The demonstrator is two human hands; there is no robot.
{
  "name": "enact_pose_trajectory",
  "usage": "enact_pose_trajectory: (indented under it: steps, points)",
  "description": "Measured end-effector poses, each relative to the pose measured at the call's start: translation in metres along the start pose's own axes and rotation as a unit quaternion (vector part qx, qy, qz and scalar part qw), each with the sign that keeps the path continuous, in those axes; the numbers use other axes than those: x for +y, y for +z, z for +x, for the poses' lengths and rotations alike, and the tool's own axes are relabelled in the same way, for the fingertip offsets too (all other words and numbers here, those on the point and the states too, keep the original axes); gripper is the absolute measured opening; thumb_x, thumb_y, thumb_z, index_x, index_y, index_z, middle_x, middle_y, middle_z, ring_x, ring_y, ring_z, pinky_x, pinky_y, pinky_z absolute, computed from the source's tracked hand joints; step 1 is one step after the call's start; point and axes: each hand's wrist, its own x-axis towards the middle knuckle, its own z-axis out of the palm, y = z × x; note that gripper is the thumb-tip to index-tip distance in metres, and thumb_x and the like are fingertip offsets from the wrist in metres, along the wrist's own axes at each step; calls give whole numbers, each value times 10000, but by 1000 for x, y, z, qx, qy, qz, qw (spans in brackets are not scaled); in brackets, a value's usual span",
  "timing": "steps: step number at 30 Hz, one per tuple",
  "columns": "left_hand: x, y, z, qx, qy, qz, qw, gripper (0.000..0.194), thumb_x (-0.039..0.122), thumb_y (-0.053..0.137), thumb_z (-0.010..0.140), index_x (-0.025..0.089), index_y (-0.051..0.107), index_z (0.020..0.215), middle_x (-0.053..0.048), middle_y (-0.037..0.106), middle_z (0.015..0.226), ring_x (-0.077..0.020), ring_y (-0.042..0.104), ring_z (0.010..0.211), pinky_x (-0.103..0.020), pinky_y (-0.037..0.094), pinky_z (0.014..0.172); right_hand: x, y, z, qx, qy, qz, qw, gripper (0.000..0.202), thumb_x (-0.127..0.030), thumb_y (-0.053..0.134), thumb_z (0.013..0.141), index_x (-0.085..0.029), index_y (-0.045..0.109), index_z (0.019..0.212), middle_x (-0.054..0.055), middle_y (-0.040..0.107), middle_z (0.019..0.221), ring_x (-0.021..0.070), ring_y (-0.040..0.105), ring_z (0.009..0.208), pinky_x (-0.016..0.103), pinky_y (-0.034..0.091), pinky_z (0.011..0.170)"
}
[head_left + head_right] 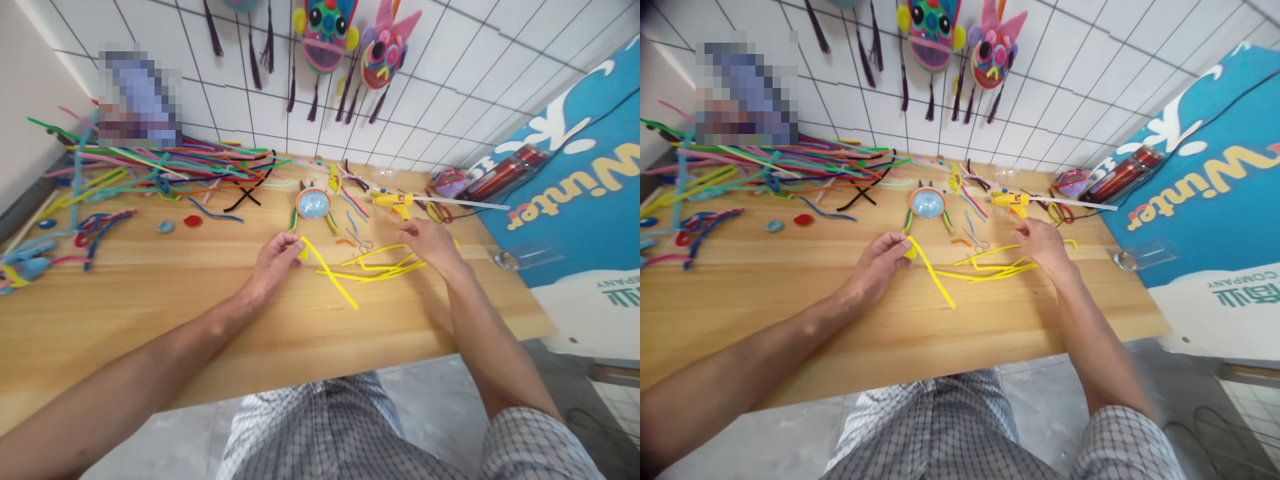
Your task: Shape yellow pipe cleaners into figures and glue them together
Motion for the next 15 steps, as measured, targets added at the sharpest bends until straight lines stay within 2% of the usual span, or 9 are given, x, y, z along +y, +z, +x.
enact_pose_trajectory:
  steps: [2, 5, 9, 13, 15]
  points:
    - [-1, -1, 1, 15, 12, 20, 1000, 324, 402, 909, 692, 181, 709, 821, 36, 635, 743, -68, 512, 598, -187, 424, 536, 18, 0, 1, 4, 39, -8, 999, 189, -315, 677, 914, -220, 803, 1018, 113, 839, 1047, 315, 754, 962, 391, 516, 774]
    - [-1, -2, 2, 15, 14, 35, 999, 316, 406, 909, 698, 187, 721, 826, 55, 591, 656, -57, 442, 522, -199, 337, 485, 38, 2, 1, 10, 54, 13, 998, 194, -330, 684, 915, -225, 810, 1019, 116, 840, 1036, 303, 752, 944, 386, 526, 783]
    - [0, -2, 1, -1, 11, 33, 999, 326, 410, 911, 696, 191, 715, 839, 37, 647, 688, -83, 541, 551, -219, 431, 537, 48, 11, -16, 26, 27, 38, 999, 173, -309, 679, 911, -222, 794, 1007, 114, 829, 1053, 284, 739, 946, 392, 548, 836]
    - [-3, -5, 2, 2, 9, 40, 999, 351, 397, 917, 697, 187, 720, 898, 23, 703, 769, -95, 615, 587, -233, 509, 606, 48, 21, -46, 10, -54, 66, 996, 165, -338, 677, 937, -214, 775, 987, 118, 805, 1077, 285, 728, 1016, 408, 556, 923]
    - [-6, -7, 3, -1, 6, 43, 999, 358, 400, 914, 712, 186, 719, 921, 21, 713, 795, -103, 640, 605, -235, 525, 619, 52, 21, -54, 27, -56, 78, 995, 181, -347, 659, 957, -216, 778, 996, 120, 807, 1075, 287, 733, 1025, 413, 556, 946]
